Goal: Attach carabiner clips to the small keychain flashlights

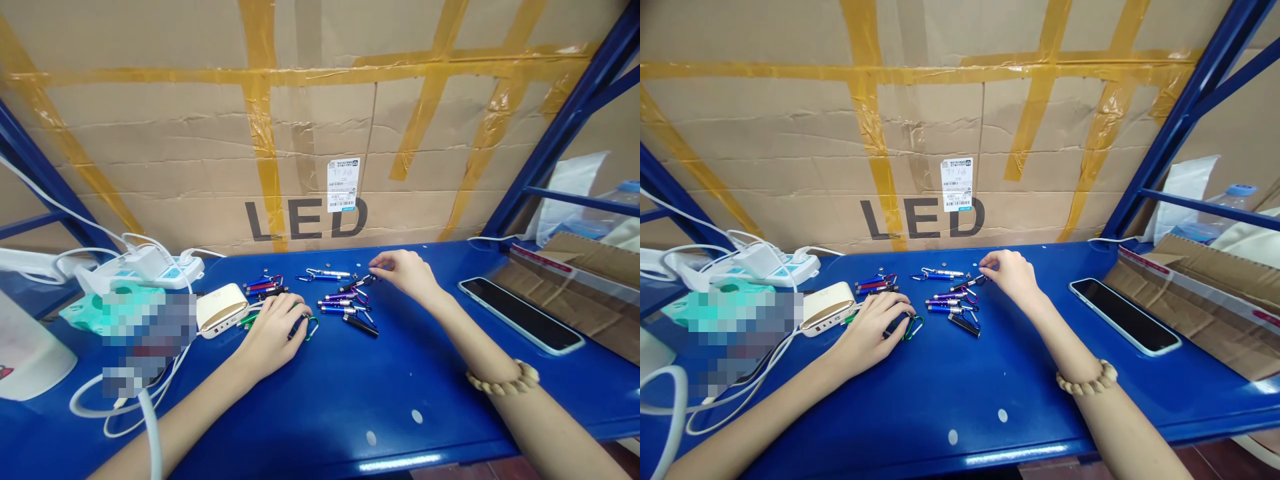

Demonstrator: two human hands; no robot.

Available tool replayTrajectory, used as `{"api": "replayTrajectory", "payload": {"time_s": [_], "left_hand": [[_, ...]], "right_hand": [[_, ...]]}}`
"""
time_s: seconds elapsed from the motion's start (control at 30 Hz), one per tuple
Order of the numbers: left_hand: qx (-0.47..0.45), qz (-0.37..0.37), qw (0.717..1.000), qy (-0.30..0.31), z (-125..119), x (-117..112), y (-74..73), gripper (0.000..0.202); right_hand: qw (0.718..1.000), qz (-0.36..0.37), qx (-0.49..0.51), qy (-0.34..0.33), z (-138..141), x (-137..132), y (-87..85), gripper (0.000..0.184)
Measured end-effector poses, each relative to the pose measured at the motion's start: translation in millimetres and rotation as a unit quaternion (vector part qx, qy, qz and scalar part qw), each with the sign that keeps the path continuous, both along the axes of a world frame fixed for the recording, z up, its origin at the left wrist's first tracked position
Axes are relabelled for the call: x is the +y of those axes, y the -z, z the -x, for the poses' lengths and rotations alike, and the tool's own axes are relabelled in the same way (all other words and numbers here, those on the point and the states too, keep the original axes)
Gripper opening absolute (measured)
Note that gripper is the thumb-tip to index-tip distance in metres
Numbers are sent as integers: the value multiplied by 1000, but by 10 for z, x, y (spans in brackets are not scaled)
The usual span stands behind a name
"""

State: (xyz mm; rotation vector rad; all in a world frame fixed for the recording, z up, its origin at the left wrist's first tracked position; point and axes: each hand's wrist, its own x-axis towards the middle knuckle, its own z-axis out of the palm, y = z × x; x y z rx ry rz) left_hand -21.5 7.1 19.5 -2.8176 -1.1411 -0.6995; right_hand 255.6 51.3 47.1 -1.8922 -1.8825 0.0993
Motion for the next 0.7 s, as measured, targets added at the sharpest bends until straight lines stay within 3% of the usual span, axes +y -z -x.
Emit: {"api": "replayTrajectory", "payload": {"time_s": [0.23, 0.5, 0.57, 0.7], "left_hand": [[5, 18, 1000, 3, -4, 8, 33, 20], [3, 12, 1000, -4, -19, -10, 39, 19], [4, -3, 999, -35, -22, -1, 39, 19], [20, -79, 981, -176, 34, 72, 93, 23]], "right_hand": [[989, 100, -33, -104, 120, -36, 84, 11], [985, 115, -109, -64, 201, -84, 55, 7], [987, 105, -113, -53, 209, -88, 33, 10], [992, 66, -101, -25, 197, -86, -28, 24]]}}
